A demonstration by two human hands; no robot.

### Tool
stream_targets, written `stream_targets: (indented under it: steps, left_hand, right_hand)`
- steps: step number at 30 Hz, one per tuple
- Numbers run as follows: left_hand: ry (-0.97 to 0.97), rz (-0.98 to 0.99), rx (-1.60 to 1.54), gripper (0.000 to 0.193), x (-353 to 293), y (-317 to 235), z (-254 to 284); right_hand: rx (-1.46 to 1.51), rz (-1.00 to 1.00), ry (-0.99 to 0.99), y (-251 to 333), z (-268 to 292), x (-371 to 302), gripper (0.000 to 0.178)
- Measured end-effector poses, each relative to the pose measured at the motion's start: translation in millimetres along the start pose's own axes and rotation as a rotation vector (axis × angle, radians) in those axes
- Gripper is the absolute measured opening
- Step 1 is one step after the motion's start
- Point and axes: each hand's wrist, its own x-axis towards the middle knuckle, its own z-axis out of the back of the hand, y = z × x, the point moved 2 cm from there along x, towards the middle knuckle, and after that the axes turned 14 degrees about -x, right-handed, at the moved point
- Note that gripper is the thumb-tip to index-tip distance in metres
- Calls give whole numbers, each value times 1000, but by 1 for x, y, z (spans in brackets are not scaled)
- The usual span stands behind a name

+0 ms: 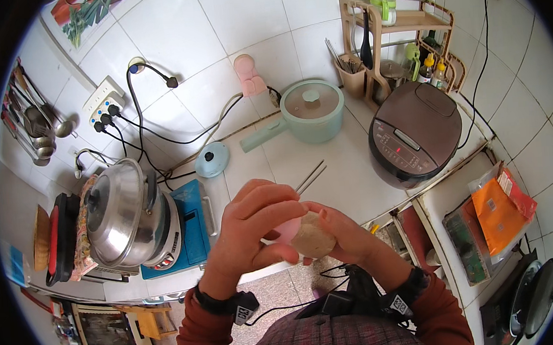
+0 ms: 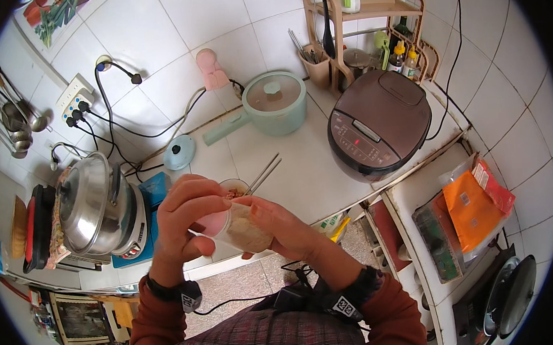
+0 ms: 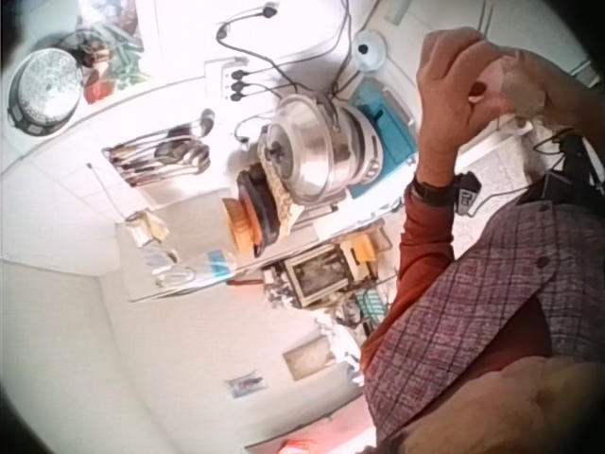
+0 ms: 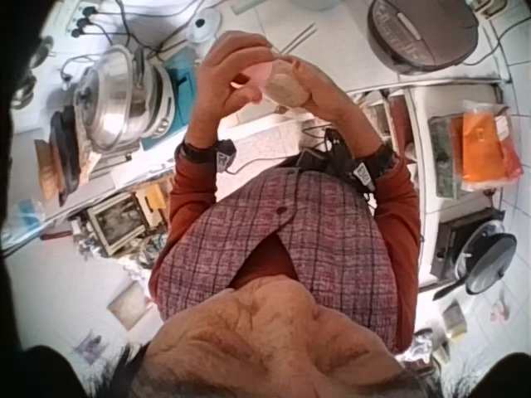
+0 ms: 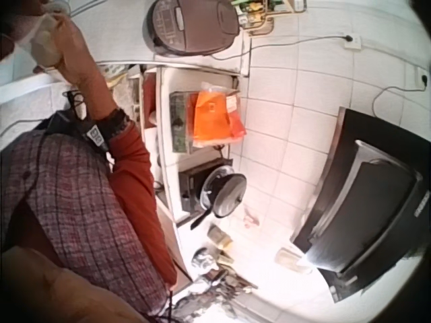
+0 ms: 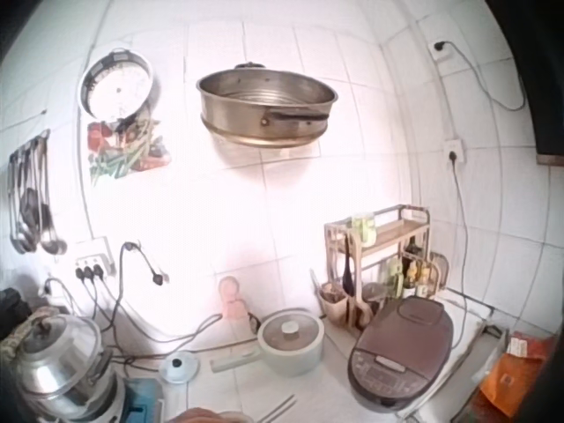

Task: The person seasons raw minced meat in a bowl by adding liquid and powdered seasonings from multiple containers and mixing with chopsticks. They open and close several bottles and jars, pour contents into the bowl, and stir the mixture repeatedly.

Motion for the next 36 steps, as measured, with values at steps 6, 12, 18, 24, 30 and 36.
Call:
stream_targets:
  steps: [6, 12, 18, 24, 30, 36]
  left_hand:
    - [69, 16, 53, 11, -7, 4, 4]
    - [-137, 84, -10, 9, -22, 14, -1]
    - [-378, 525, -61, 34, -29, 29, -14]
    - [-355, 606, -19, 37, -24, 28, -3]
    - [-269, 549, 14, 36, -21, 23, -2]
    - [-279, 541, -39, 31, -28, 24, -9]
  right_hand:
    - [-250, 20, -62, 2, 3, -1, 56]
    - [-608, 287, -380, -5, -13, 3, 57]
    - [-1437, 744, -607, 17, -6, 8, 64]
    - [-1160, 536, -539, 19, 2, 9, 61]
    - [-805, 381, -487, 11, 4, 5, 58]
    - [-740, 326, -452, 9, 4, 3, 57]
